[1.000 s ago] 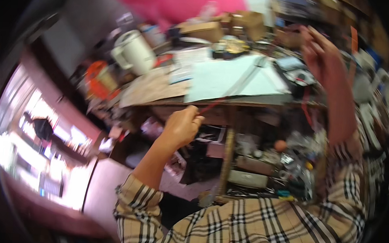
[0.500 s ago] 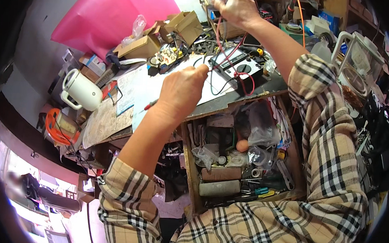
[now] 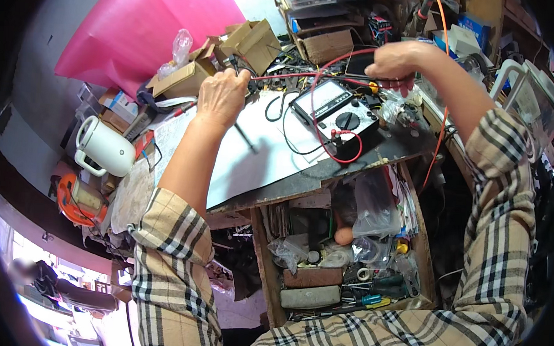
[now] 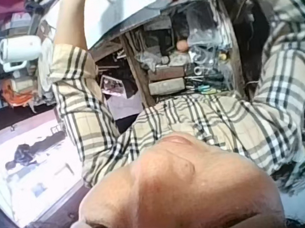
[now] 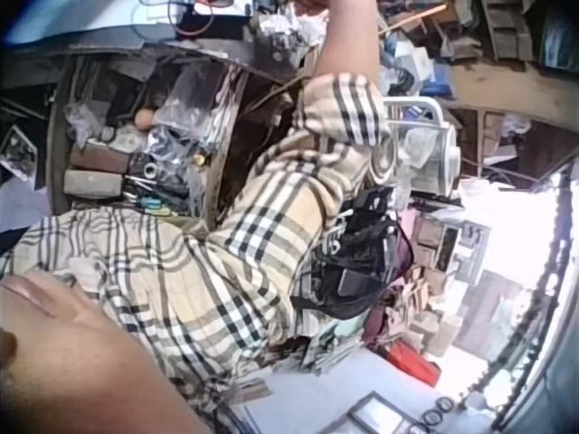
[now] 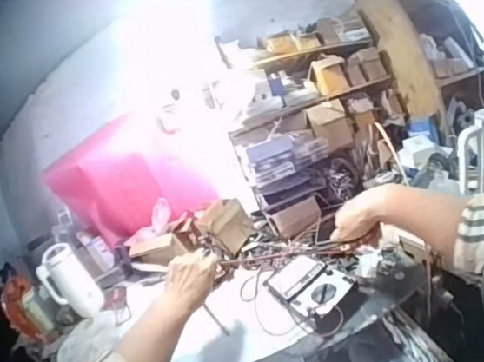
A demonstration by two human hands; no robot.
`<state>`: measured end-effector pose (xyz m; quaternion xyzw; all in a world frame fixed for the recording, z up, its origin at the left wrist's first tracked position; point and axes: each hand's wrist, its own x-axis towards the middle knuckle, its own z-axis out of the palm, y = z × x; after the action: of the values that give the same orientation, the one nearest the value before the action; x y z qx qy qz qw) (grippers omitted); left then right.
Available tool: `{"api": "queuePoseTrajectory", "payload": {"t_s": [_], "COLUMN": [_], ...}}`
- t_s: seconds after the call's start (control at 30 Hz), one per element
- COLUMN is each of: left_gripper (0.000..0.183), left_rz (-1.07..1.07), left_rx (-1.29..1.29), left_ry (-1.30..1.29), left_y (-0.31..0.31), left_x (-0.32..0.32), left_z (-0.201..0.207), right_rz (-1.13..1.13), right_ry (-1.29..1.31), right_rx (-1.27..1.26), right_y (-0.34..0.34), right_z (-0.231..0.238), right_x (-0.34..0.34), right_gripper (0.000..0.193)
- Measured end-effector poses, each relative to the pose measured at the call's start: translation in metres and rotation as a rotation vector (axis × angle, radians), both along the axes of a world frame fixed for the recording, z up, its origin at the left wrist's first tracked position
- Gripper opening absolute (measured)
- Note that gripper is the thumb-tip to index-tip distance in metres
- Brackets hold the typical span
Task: The person retrieves a circuit board from under the workbench and uses a multimeter to test various points on the board. They flip the board over to test both sides and then place it back on the table.
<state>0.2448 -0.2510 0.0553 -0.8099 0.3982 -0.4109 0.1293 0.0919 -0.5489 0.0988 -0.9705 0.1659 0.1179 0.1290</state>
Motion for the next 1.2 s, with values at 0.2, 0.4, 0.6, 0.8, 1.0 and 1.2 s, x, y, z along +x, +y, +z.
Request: {"api": "queuePoseTrajectory", "payload": {"t_s": [0.2, 0.4, 0.6, 0.8, 1.0, 1.2], "left_gripper": [0.013, 0.009, 0.019, 0.039, 0.039, 0.033], "left_rz": [0.040, -0.230, -0.144, -0.134, -0.227, -0.302], "left_rx": [0.055, 0.049, -0.224, -0.217, -0.411, -0.671], "left_ry": [-0.082, -0.235, 0.461, 0.776, 0.811, 0.647], "left_y": [-0.017, -0.062, -0.073, -0.046, 0.007, 0.102], "left_x": [0.026, 0.027, 0.018, 0.021, -0.009, -0.100], "left_z": [-0.012, -0.028, -0.053, -0.051, -0.033, -0.058], "right_rz": [0.079, 0.122, 0.235, 0.208, 0.271, 0.506], "right_ry": [-0.325, -0.122, -0.294, -0.374, -0.686, -0.735], "right_rx": [0.641, -0.041, -0.307, -0.186, -0.100, -0.081], "right_y": [-0.054, -0.054, -0.047, -0.061, -0.057, 0.011], "right_z": [-0.020, -0.041, -0.080, -0.095, -0.087, -0.057], "right_x": [-0.006, -0.012, -0.009, -0.017, -0.023, -0.049], "right_gripper": [0.037, 0.029, 0.020, 0.016, 0.012, 0.017]}}
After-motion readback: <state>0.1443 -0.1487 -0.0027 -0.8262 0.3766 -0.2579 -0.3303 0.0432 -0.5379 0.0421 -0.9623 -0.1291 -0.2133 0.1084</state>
